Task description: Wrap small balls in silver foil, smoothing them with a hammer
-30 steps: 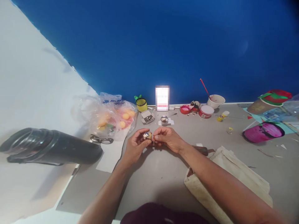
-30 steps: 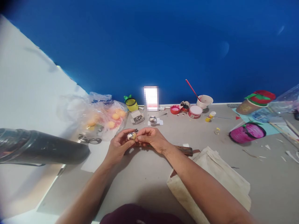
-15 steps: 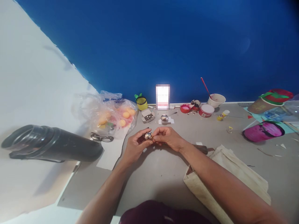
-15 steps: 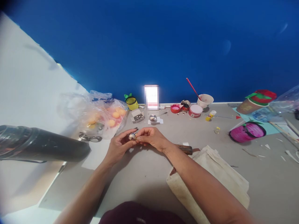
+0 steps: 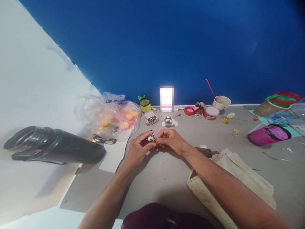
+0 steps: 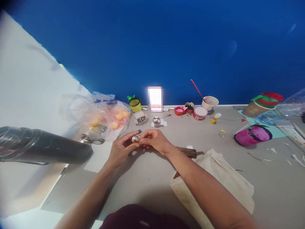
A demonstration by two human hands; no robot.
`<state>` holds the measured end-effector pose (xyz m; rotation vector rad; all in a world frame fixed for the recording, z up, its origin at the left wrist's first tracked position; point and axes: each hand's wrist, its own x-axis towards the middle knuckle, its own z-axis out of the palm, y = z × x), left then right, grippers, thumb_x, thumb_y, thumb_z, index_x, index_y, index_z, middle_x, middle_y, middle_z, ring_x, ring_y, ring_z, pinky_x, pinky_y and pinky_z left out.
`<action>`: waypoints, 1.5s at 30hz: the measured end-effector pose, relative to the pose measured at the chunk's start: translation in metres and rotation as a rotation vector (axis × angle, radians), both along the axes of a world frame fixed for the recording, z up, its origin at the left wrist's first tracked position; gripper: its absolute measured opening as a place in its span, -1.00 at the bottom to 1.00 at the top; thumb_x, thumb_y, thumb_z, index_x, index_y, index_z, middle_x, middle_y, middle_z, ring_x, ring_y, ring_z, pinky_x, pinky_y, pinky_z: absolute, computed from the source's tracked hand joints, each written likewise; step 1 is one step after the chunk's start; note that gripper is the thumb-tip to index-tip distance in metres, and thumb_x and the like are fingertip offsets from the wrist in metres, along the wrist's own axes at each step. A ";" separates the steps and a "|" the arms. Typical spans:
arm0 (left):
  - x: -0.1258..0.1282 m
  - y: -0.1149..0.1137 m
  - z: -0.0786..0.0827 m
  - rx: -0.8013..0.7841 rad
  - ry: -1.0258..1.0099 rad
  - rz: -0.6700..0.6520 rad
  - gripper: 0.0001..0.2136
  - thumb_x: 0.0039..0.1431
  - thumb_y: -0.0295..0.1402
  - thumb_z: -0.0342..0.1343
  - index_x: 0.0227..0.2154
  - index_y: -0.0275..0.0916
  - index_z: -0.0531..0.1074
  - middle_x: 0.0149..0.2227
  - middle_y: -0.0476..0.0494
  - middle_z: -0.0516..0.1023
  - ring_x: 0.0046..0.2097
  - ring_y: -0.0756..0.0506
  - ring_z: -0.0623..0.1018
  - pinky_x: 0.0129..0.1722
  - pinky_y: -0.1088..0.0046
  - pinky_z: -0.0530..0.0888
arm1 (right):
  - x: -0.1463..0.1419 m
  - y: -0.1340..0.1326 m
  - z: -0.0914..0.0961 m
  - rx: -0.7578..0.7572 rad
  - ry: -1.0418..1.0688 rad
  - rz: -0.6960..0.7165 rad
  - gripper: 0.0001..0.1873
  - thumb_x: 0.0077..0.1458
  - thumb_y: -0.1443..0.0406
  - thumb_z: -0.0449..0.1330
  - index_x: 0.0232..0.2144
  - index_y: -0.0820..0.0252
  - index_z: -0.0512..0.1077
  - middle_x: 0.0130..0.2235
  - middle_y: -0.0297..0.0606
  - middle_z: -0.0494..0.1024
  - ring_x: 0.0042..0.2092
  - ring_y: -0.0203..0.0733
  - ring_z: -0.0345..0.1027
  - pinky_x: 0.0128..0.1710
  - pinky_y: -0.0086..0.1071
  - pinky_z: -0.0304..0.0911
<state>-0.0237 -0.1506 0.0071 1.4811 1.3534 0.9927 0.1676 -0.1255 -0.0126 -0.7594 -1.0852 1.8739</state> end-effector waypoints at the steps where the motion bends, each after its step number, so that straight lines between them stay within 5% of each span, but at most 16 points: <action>1: 0.000 0.000 0.000 0.014 0.012 0.006 -0.54 -0.01 -0.21 0.37 0.00 -0.19 0.61 -0.17 -0.13 0.66 -0.32 -0.08 0.58 -0.34 0.41 0.57 | -0.001 0.000 0.000 0.005 0.003 -0.007 -0.63 -0.16 0.11 0.52 -0.43 0.22 0.52 -0.49 -0.32 0.57 -0.48 -0.33 0.33 -0.50 -0.47 0.14; 21: 0.004 -0.003 0.005 0.004 0.003 0.050 -0.55 -0.05 -0.25 0.38 -0.04 -0.22 0.62 -0.18 -0.13 0.67 -0.37 -0.06 0.57 -0.39 0.42 0.57 | -0.005 -0.003 0.000 0.032 0.005 -0.043 -0.60 -0.15 0.07 0.50 -0.44 0.21 0.48 -0.49 -0.33 0.57 -0.50 -0.34 0.31 -0.50 -0.45 0.15; 29: 0.007 -0.004 -0.002 -0.054 -0.064 0.092 -0.53 -0.08 -0.25 0.39 -0.05 -0.26 0.60 -0.23 -0.14 0.65 -0.32 -0.09 0.58 -0.34 0.42 0.54 | -0.015 -0.008 0.002 0.130 -0.149 -0.190 -0.76 -0.08 0.18 0.40 -0.48 0.17 0.44 -0.51 -0.40 0.52 -0.49 -0.31 0.35 -0.45 -0.42 0.26; 37: 0.011 -0.005 0.001 -0.145 -0.199 0.112 -0.49 -0.16 -0.27 0.44 -0.07 -0.28 0.58 -0.33 -0.09 0.63 -0.36 -0.09 0.57 -0.35 0.40 0.53 | -0.008 -0.006 0.004 0.109 -0.173 -0.098 -0.69 -0.03 0.10 0.37 -0.37 0.17 0.43 -0.42 -0.36 0.54 -0.42 -0.25 0.41 -0.41 -0.39 0.30; 40: 0.008 -0.003 0.008 -0.214 -0.346 0.053 -0.47 -0.13 -0.28 0.45 -0.04 -0.26 0.54 -0.35 -0.08 0.62 -0.39 -0.07 0.57 -0.36 0.39 0.52 | 0.000 -0.004 0.006 0.265 -0.375 -0.130 -0.75 0.10 0.11 0.29 -0.30 0.16 0.45 -0.35 -0.33 0.55 -0.34 -0.21 0.42 -0.35 -0.36 0.30; 43: 0.001 -0.001 0.012 -0.186 -0.481 0.022 -0.50 -0.11 -0.36 0.44 -0.03 -0.21 0.52 -0.34 -0.01 0.58 -0.43 0.03 0.51 -0.41 0.49 0.45 | 0.003 -0.005 0.007 0.547 -0.852 -0.223 -0.86 0.20 0.21 0.21 -0.34 0.15 0.47 -0.30 -0.29 0.57 -0.24 -0.18 0.39 -0.24 -0.33 0.24; 45: -0.004 0.000 0.016 -0.162 -0.523 0.031 -0.52 -0.10 -0.42 0.42 -0.04 -0.19 0.52 -0.38 0.04 0.53 -0.47 0.08 0.45 -0.46 0.56 0.37 | 0.001 -0.008 0.005 0.700 -1.158 -0.145 -0.83 0.18 0.17 0.27 -0.27 0.14 0.48 -0.21 -0.23 0.58 -0.14 -0.09 0.39 -0.21 -0.30 0.21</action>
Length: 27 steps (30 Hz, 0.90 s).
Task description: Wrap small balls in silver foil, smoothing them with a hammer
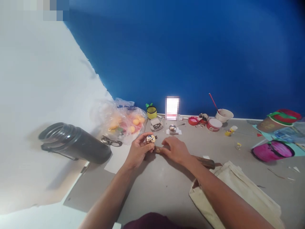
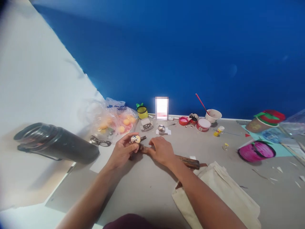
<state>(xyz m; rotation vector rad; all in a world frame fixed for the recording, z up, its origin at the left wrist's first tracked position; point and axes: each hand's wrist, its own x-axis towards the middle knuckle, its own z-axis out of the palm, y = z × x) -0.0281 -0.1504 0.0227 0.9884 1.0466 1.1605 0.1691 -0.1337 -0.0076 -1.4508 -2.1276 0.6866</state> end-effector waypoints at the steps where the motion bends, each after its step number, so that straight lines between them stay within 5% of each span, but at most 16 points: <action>1: -0.002 0.000 0.002 0.006 -0.002 0.011 -0.52 -0.09 -0.43 0.40 -0.03 -0.19 0.51 -0.39 0.06 0.51 -0.48 0.09 0.43 -0.47 0.57 0.35 | -0.002 -0.002 -0.002 0.017 -0.128 0.046 -0.77 0.14 0.14 0.32 -0.25 0.15 0.48 -0.19 -0.19 0.58 -0.10 -0.04 0.39 -0.21 -0.29 0.20; 4: -0.011 0.000 0.012 0.030 0.020 0.048 -0.49 -0.05 -0.41 0.39 0.03 -0.18 0.47 -0.37 0.05 0.50 -0.48 0.08 0.44 -0.46 0.54 0.37 | -0.009 -0.006 -0.007 0.049 -0.341 0.115 -0.74 0.14 0.14 0.35 -0.22 0.17 0.48 -0.13 -0.13 0.56 -0.04 0.02 0.38 -0.23 -0.30 0.20; 8: -0.031 -0.005 0.024 0.095 0.126 0.139 -0.56 0.00 -0.38 0.37 -0.01 -0.20 0.48 -0.33 0.00 0.53 -0.41 0.03 0.51 -0.38 0.47 0.44 | -0.009 -0.009 -0.008 0.165 -0.368 0.105 -0.81 0.17 0.21 0.32 -0.20 0.15 0.47 -0.16 -0.16 0.54 -0.07 0.00 0.38 -0.30 -0.32 0.20; 16: -0.055 -0.017 0.007 0.001 0.220 0.299 -0.55 -0.08 -0.35 0.40 -0.05 -0.23 0.54 -0.36 -0.05 0.59 -0.37 -0.03 0.55 -0.33 0.42 0.46 | 0.004 -0.016 0.019 0.801 -0.086 -0.117 -0.83 0.26 0.29 0.24 -0.09 0.14 0.47 -0.21 -0.15 0.46 -0.16 -0.04 0.31 -0.30 -0.30 0.24; 22: -0.042 -0.019 0.002 -0.045 0.096 0.157 -0.54 -0.11 -0.35 0.43 -0.08 -0.30 0.57 -0.44 -0.03 0.58 -0.43 -0.01 0.50 -0.36 0.41 0.48 | -0.002 -0.018 0.019 0.853 -0.018 -0.055 -0.89 0.31 0.32 0.18 -0.11 0.17 0.43 -0.24 -0.16 0.51 -0.18 -0.08 0.35 -0.19 -0.28 0.29; 27: -0.042 -0.022 0.003 -0.079 0.039 0.188 -0.56 -0.17 -0.35 0.46 -0.14 -0.31 0.59 -0.41 -0.07 0.60 -0.46 -0.02 0.52 -0.36 0.36 0.52 | 0.006 -0.014 0.019 0.877 -0.026 -0.121 -0.88 0.31 0.29 0.20 -0.11 0.14 0.44 -0.22 -0.14 0.53 -0.18 -0.07 0.38 -0.17 -0.25 0.28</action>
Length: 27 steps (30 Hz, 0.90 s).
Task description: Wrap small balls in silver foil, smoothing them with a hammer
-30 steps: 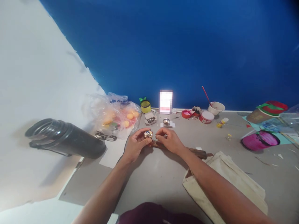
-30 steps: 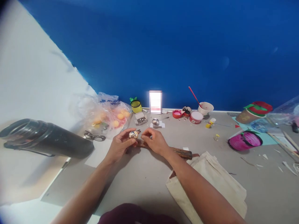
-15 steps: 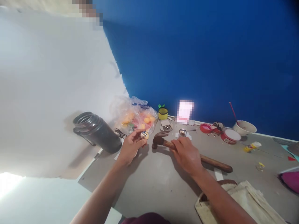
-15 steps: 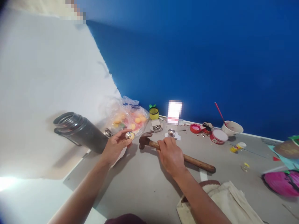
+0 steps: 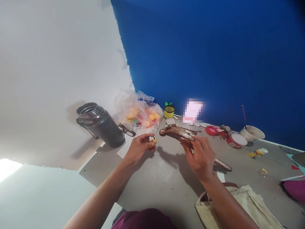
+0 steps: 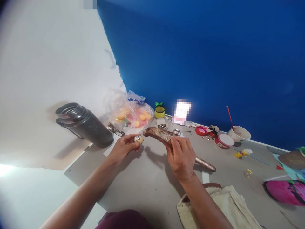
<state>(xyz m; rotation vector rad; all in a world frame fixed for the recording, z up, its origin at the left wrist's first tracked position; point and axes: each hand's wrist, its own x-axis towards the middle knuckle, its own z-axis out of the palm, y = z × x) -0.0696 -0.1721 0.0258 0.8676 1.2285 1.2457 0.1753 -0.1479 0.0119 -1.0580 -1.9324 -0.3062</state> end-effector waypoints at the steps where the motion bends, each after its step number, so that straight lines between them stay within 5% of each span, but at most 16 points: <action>1: 0.000 0.000 0.000 0.000 0.003 -0.004 -0.56 -0.17 -0.35 0.46 -0.15 -0.31 0.59 -0.42 -0.07 0.60 -0.46 -0.02 0.53 -0.36 0.35 0.52 | 0.001 0.000 0.000 -0.013 -0.014 -0.004 -0.88 0.31 0.28 0.19 -0.11 0.13 0.44 -0.22 -0.13 0.53 -0.18 -0.06 0.38 -0.16 -0.24 0.28; 27: 0.011 -0.004 -0.003 0.004 0.186 -0.015 -0.63 -0.12 -0.41 0.39 -0.16 -0.28 0.60 -0.49 -0.01 0.55 -0.48 0.00 0.48 -0.41 0.45 0.41 | -0.003 -0.010 0.012 -0.156 -0.085 0.030 -0.82 0.35 0.27 0.14 -0.07 0.12 0.50 -0.19 -0.11 0.58 -0.14 -0.04 0.39 -0.15 -0.24 0.27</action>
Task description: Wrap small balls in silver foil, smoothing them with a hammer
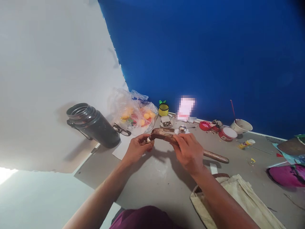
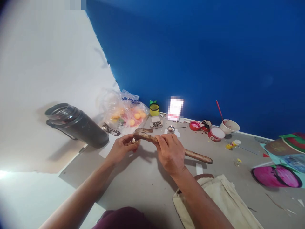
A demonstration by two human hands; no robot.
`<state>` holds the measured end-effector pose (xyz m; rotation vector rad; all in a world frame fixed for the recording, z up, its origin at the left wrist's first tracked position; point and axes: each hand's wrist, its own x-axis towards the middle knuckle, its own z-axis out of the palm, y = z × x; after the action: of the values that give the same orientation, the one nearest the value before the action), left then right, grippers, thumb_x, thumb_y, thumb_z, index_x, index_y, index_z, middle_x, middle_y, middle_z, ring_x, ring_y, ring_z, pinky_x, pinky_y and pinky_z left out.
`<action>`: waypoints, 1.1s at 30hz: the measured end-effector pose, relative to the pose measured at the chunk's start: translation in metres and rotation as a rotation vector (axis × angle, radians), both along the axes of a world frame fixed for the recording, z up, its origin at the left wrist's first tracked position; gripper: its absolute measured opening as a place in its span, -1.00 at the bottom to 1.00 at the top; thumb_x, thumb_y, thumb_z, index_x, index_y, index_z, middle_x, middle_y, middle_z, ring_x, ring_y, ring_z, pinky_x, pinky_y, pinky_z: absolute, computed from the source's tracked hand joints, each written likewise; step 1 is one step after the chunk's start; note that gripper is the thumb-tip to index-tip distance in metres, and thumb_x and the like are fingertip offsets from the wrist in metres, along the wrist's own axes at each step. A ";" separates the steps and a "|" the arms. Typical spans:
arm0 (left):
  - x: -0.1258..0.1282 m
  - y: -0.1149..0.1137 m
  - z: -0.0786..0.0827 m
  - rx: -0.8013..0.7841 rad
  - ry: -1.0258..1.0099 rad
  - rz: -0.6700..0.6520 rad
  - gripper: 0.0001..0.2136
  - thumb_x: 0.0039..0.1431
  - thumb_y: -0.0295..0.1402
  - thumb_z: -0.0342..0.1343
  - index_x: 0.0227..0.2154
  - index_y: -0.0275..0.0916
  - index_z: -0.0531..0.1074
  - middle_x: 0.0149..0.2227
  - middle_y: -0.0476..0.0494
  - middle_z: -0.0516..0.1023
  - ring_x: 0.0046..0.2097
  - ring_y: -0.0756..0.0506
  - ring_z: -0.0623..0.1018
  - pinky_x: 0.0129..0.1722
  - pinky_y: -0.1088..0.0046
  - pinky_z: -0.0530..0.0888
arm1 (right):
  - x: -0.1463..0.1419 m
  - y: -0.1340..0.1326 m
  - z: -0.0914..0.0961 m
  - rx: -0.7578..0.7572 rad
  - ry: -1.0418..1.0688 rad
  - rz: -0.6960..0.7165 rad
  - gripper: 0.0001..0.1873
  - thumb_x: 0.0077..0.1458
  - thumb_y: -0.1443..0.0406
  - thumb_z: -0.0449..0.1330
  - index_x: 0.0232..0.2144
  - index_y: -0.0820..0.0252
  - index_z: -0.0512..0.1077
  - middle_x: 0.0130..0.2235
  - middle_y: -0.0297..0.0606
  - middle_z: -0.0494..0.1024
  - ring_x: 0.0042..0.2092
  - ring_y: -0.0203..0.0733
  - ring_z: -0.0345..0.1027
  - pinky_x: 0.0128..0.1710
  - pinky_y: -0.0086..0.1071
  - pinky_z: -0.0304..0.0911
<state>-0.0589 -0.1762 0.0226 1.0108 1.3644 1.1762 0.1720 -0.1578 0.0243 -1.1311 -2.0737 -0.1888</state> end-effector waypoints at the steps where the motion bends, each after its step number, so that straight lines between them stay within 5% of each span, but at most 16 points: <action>1: 0.000 0.000 -0.001 0.006 -0.037 0.003 -0.63 -0.11 -0.40 0.41 -0.15 -0.27 0.60 -0.46 -0.03 0.57 -0.46 -0.01 0.50 -0.39 0.44 0.43 | 0.001 0.001 0.000 -0.011 0.017 -0.013 -0.81 0.34 0.27 0.14 -0.07 0.11 0.50 -0.19 -0.11 0.58 -0.13 -0.02 0.39 -0.13 -0.23 0.28; 5: -0.004 -0.003 -0.002 0.014 -0.239 -0.025 -0.60 -0.05 -0.30 0.43 -0.10 -0.27 0.61 -0.30 -0.15 0.62 -0.36 -0.04 0.56 -0.35 0.44 0.47 | 0.008 0.007 -0.004 -0.099 0.089 -0.074 -0.79 0.30 0.25 0.16 -0.06 0.12 0.49 -0.15 -0.08 0.57 -0.08 0.03 0.39 -0.09 -0.19 0.29; 11: -0.005 -0.008 0.011 -0.001 -0.319 -0.028 -0.62 -0.02 -0.30 0.39 -0.12 -0.33 0.63 -0.25 -0.26 0.67 -0.42 -0.02 0.54 -0.38 0.42 0.46 | -0.001 0.010 -0.016 -0.621 -0.030 -0.116 -0.75 0.23 0.24 0.22 -0.03 0.03 0.48 -0.09 -0.21 0.62 -0.07 -0.01 0.44 -0.22 -0.27 0.19; 15: -0.004 -0.009 0.016 0.000 -0.366 -0.045 -0.65 -0.04 -0.36 0.36 -0.14 -0.35 0.64 -0.22 -0.31 0.68 -0.42 -0.03 0.54 -0.43 0.43 0.43 | -0.010 0.008 -0.019 -0.796 -0.115 -0.046 -0.80 0.23 0.20 0.22 -0.09 0.03 0.49 -0.18 -0.27 0.62 -0.13 -0.04 0.44 -0.29 -0.32 0.07; 24: 0.001 -0.007 0.014 -0.036 -0.404 -0.098 -0.65 0.01 -0.32 0.37 -0.11 -0.32 0.62 -0.20 -0.29 0.67 -0.42 -0.03 0.54 -0.43 0.43 0.44 | -0.017 0.006 -0.032 -0.721 -0.203 0.108 -0.86 0.20 0.24 0.26 -0.19 0.13 0.53 -0.12 -0.15 0.56 -0.02 0.01 0.35 -0.11 -0.25 0.20; 29: 0.017 -0.009 0.011 -0.067 -0.406 -0.097 -0.64 -0.02 -0.31 0.41 -0.13 -0.29 0.60 -0.31 -0.15 0.65 -0.42 -0.01 0.55 -0.41 0.46 0.46 | -0.020 0.002 -0.024 -0.607 0.300 0.287 -0.68 0.18 0.23 0.30 0.00 0.07 0.50 -0.01 -0.17 0.56 0.03 -0.06 0.38 0.02 -0.22 0.30; 33: 0.030 -0.011 0.011 -0.078 -0.385 -0.118 -0.58 -0.07 -0.31 0.46 -0.11 -0.25 0.55 -0.30 -0.11 0.65 -0.35 -0.04 0.58 -0.35 0.45 0.48 | -0.021 -0.002 -0.012 -0.621 0.532 0.368 -0.74 0.18 0.21 0.30 -0.06 0.02 0.55 -0.03 -0.18 0.58 -0.04 -0.09 0.44 -0.09 -0.25 0.39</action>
<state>-0.0287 -0.1873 0.0334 0.7507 1.0241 1.1499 0.1506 -0.1601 0.0119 -0.9639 -1.8344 0.8929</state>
